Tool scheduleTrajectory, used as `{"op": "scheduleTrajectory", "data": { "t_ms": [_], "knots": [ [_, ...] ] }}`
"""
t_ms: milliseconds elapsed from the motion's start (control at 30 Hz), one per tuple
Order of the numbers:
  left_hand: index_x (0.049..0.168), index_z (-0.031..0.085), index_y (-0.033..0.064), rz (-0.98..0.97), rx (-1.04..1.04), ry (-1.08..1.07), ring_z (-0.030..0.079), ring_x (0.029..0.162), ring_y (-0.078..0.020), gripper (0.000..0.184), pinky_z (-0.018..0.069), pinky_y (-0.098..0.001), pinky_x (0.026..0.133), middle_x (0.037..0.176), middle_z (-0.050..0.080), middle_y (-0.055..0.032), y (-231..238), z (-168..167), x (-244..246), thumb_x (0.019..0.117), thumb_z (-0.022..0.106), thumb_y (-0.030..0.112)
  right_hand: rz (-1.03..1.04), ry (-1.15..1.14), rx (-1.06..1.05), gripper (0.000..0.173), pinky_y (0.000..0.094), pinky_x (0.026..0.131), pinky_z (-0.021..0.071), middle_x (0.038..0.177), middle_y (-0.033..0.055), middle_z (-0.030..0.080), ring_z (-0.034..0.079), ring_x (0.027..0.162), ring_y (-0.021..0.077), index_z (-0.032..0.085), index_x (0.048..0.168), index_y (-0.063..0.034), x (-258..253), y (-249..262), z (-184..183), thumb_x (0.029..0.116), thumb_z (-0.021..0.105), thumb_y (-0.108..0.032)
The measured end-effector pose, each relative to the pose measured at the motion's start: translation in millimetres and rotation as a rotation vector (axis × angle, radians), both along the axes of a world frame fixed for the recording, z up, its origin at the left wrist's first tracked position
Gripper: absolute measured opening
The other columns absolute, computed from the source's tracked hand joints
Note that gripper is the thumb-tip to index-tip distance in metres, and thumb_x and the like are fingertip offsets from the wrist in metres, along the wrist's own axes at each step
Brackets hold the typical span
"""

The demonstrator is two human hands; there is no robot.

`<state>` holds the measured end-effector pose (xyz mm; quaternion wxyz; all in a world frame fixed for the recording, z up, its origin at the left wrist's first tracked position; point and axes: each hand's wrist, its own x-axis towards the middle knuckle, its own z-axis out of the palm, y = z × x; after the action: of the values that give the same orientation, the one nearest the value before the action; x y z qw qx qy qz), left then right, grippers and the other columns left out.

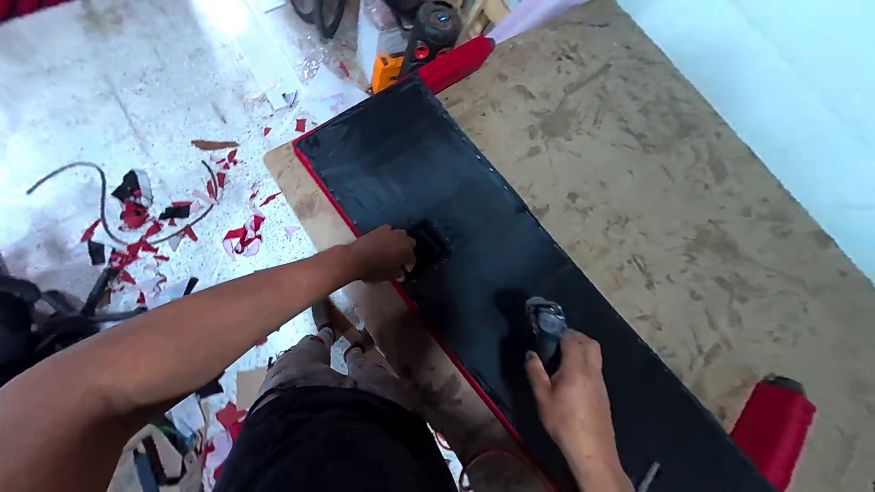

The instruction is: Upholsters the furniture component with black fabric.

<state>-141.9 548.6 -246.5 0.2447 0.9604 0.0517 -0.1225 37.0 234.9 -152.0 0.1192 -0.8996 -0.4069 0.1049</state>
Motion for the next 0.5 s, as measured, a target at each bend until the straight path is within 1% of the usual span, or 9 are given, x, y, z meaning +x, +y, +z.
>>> {"op": "scheduleTrajectory", "data": {
  "t_ms": [67,100,167,200,233,300,333,400,500],
  "knots": [
    [0.098,0.076,0.0189,0.018,-0.033,-0.041,0.060,0.113,-0.0282,0.010,0.0500,-0.0561,0.098,0.112,0.068,-0.0035,3,7,-8,0.0900,0.077,0.026,-0.035,0.042,0.014,0.056,0.0555,0.101,0.0535,0.148,0.0266,0.047,0.056,0.129,0.0409,0.052,0.147,-0.0012,-1,-6,-21,0.0936,0.065,-0.015],
    [0.099,0.076,0.0193,0.008,-0.043,-0.057,0.061,0.114,-0.0271,0.010,0.0492,-0.0553,0.101,0.113,0.069,-0.0021,2,10,-7,0.0907,0.076,0.024,-0.058,0.067,0.028,0.053,0.0540,0.108,0.0497,0.151,0.0241,0.047,0.052,0.135,0.0389,0.054,0.146,-0.0036,2,-14,-31,0.0953,0.064,-0.013],
    [0.102,0.076,0.0202,-0.047,-0.042,-0.065,0.064,0.111,-0.0235,0.009,0.0503,-0.0514,0.102,0.107,0.072,0.0005,-1,8,2,0.0942,0.072,0.024,-0.134,0.063,0.119,0.038,0.0506,0.114,0.0449,0.150,0.0135,0.054,0.050,0.139,0.0305,0.067,0.135,-0.0109,15,-48,-47,0.0982,0.061,-0.017],
    [0.104,0.075,0.0218,-0.066,-0.032,-0.050,0.066,0.109,-0.0205,0.010,0.0519,-0.0485,0.102,0.105,0.073,0.0025,-2,5,5,0.0956,0.071,0.025,-0.208,0.033,0.162,0.032,0.0484,0.113,0.0463,0.145,0.0068,0.059,0.053,0.137,0.0248,0.071,0.129,-0.0160,23,-74,-46,0.0998,0.061,-0.021],
    [0.108,0.075,0.0237,-0.072,-0.029,-0.027,0.066,0.110,-0.0186,0.013,0.0532,-0.0469,0.101,0.107,0.073,0.0039,-2,3,6,0.0960,0.070,0.028,-0.310,-0.012,0.184,0.027,0.0472,0.109,0.0500,0.137,0.0041,0.064,0.058,0.131,0.0217,0.074,0.123,-0.0175,30,-110,-38,0.1010,0.060,-0.025],
    [0.115,0.075,0.0293,-0.084,-0.001,0.007,0.065,0.115,-0.0172,0.022,0.0526,-0.0457,0.103,0.113,0.073,0.0054,-6,3,14,0.0952,0.071,0.039,-0.557,-0.042,0.156,0.028,0.0512,0.098,0.0550,0.117,0.0119,0.071,0.067,0.113,0.0270,0.074,0.113,-0.0102,46,-202,-28,0.1003,0.062,-0.032],
    [0.112,0.077,0.0294,-0.097,0.022,0.029,0.064,0.114,-0.0177,0.022,0.0514,-0.0449,0.103,0.111,0.072,0.0047,-7,6,18,0.0952,0.071,0.041,-0.661,0.023,0.098,0.034,0.0580,0.092,0.0544,0.110,0.0195,0.070,0.067,0.105,0.0343,0.072,0.109,-0.0048,48,-244,-32,0.0981,0.065,-0.036],
    [0.100,0.079,0.0252,-0.135,0.043,0.070,0.063,0.111,-0.0180,0.016,0.0505,-0.0436,0.103,0.105,0.071,0.0034,-7,13,23,0.0970,0.068,0.036,-0.780,0.211,-0.035,0.051,0.0649,0.091,0.0509,0.110,0.0295,0.067,0.066,0.103,0.0436,0.068,0.112,0.0032,44,-297,-50,0.0944,0.067,-0.044],
    [0.096,0.079,0.0219,-0.161,0.028,0.119,0.063,0.111,-0.0175,0.014,0.0515,-0.0436,0.102,0.106,0.071,0.0026,-8,20,27,0.0979,0.067,0.029,-0.849,0.291,-0.114,0.062,0.0613,0.097,0.0498,0.116,0.0303,0.066,0.065,0.108,0.0422,0.066,0.117,0.0057,29,-319,-58,0.0925,0.067,-0.052]
  ]
}}
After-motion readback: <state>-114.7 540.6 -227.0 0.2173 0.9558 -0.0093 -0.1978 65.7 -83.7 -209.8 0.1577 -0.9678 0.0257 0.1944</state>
